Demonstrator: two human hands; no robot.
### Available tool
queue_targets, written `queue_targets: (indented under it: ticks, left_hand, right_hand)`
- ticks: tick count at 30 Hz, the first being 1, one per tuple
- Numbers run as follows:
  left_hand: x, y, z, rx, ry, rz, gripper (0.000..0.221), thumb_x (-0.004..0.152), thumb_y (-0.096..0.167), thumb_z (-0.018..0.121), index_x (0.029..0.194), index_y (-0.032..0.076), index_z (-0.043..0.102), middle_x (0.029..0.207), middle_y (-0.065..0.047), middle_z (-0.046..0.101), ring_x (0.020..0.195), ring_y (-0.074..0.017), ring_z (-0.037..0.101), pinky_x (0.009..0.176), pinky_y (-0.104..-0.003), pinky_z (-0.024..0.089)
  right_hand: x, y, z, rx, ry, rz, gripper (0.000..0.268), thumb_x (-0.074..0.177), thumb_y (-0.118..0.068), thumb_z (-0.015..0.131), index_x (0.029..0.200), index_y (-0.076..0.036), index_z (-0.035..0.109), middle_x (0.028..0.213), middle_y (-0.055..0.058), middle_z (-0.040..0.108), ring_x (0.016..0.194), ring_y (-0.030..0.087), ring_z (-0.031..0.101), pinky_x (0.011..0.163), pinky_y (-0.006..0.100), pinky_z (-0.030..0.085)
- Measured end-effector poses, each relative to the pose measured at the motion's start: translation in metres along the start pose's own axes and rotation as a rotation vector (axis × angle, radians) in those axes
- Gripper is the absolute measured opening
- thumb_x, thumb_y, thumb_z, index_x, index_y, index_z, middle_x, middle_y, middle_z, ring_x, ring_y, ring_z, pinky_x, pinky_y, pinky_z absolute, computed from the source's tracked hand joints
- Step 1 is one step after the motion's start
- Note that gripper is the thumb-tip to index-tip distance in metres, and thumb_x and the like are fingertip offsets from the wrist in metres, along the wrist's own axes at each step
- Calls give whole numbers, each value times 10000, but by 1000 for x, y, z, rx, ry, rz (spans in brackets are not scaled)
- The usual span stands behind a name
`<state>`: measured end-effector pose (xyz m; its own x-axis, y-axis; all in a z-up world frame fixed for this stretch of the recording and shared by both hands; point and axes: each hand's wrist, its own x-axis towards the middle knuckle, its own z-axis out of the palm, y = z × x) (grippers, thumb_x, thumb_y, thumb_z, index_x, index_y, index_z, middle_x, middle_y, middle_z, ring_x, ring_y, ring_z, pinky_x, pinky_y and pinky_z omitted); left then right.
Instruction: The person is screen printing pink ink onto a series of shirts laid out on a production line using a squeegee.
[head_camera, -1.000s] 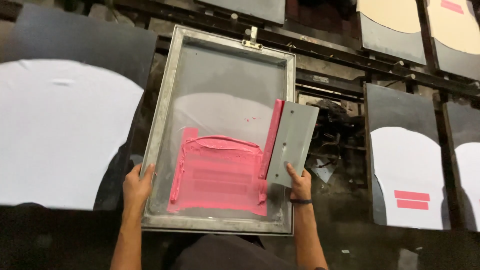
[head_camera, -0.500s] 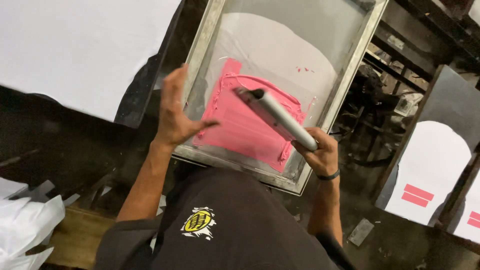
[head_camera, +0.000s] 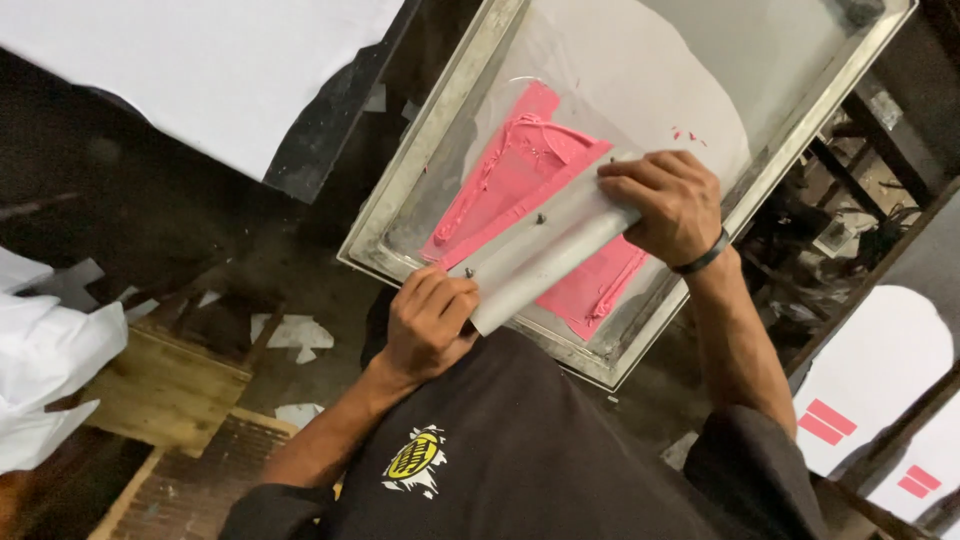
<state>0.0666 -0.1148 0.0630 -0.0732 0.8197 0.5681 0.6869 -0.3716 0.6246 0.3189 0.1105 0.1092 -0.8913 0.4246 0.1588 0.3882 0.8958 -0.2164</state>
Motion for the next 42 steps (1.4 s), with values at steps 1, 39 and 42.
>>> queue_targets:
  ticks: [1, 39, 42]
  left_hand:
    - [-2, 0, -1, 1, 3, -21, 68, 797, 47, 725, 808, 78, 665, 853, -48, 641, 698, -236, 629, 776, -413, 570]
    - [55, -38, 24, 57, -256, -163, 357, 619, 55, 886, 896, 89, 663, 759, -52, 619, 730, -268, 673, 882, -406, 515]
    - [68, -43, 50, 91, -366, 24, 417, 517, -20, 785, 903, 41, 640, 769, -103, 599, 768, -341, 665, 915, -453, 507]
  right_hand:
    - [8, 6, 7, 10, -17, -9, 343, 686, -18, 695, 990, -172, 728, 1059, 25, 760, 859, 276, 696, 874, 384, 542]
    - [-119, -9, 30, -38, -332, 413, 333, 665, -365, 819, 937, -224, 690, 812, 0, 691, 828, 260, 709, 752, 438, 579]
    - [-115, -64, 8, -12, -112, 666, 244, 739, -337, 836, 942, -309, 703, 815, -100, 682, 830, 162, 714, 743, 324, 579]
